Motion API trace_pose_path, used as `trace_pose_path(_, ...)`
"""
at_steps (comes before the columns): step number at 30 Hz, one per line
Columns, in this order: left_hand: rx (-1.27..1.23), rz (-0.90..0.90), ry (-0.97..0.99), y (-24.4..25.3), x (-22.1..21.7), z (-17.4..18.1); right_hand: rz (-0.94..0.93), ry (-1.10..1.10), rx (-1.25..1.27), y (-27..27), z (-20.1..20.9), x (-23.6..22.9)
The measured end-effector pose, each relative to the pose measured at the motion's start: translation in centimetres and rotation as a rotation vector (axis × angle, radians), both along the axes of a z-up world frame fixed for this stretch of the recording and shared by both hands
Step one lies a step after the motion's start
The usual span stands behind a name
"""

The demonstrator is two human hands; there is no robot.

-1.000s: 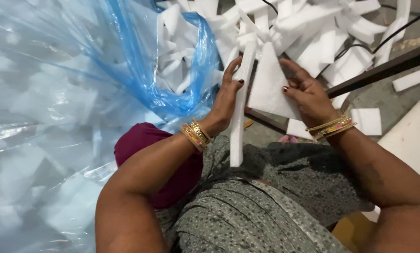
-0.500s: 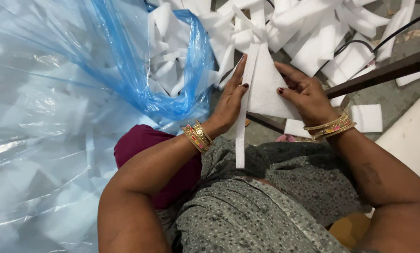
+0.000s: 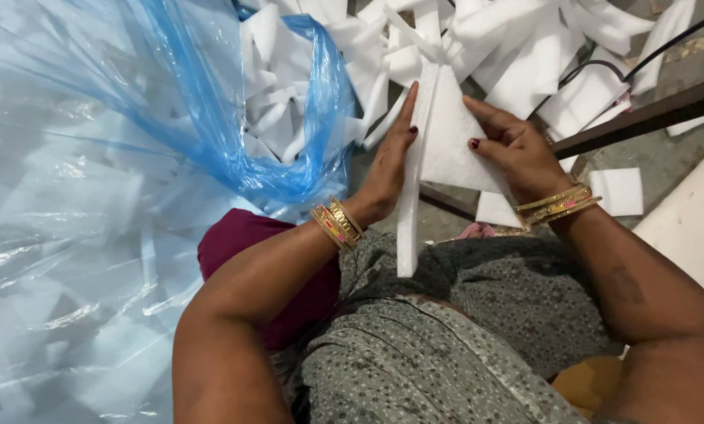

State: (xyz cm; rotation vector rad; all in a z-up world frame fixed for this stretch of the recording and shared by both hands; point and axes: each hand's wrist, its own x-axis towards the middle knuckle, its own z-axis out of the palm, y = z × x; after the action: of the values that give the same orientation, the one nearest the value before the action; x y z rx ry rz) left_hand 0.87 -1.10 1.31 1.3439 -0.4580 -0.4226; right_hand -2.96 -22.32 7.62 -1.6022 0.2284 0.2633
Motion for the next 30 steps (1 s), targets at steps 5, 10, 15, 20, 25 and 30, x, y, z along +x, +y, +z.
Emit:
trace_pose_path(5, -0.306, -0.104, 0.271, -1.7, 2.0, 1.5, -0.021, -0.067, -0.056, -1.2, 0.2, 1.3)
trace_pose_path(10, -0.461, -0.11, 0.45, -3.8, 5.1, 1.2, -0.042, -0.075, -0.179, -2.5, 0.2, 5.1)
trace_pose_path(15, -0.7, -0.115, 0.541, -7.1, 11.3, 0.6, -0.072, -0.104, -0.144, -4.4, 0.8, 8.8)
trace_pose_path(20, -0.701, -0.144, 0.692, -9.0, 14.3, 1.7, -0.111, -0.108, -0.003, -5.6, 1.5, 11.5)
trace_pose_path(25, -0.648, -0.065, 0.662, -8.8, 11.2, 4.0, -0.142, -0.121, 0.011, -6.8, 1.4, 9.6)
trace_pose_path(30, -0.466, -0.05, 0.507, -5.8, 5.8, 7.1, 0.08, -0.273, 0.553, -7.2, 0.2, 7.7)
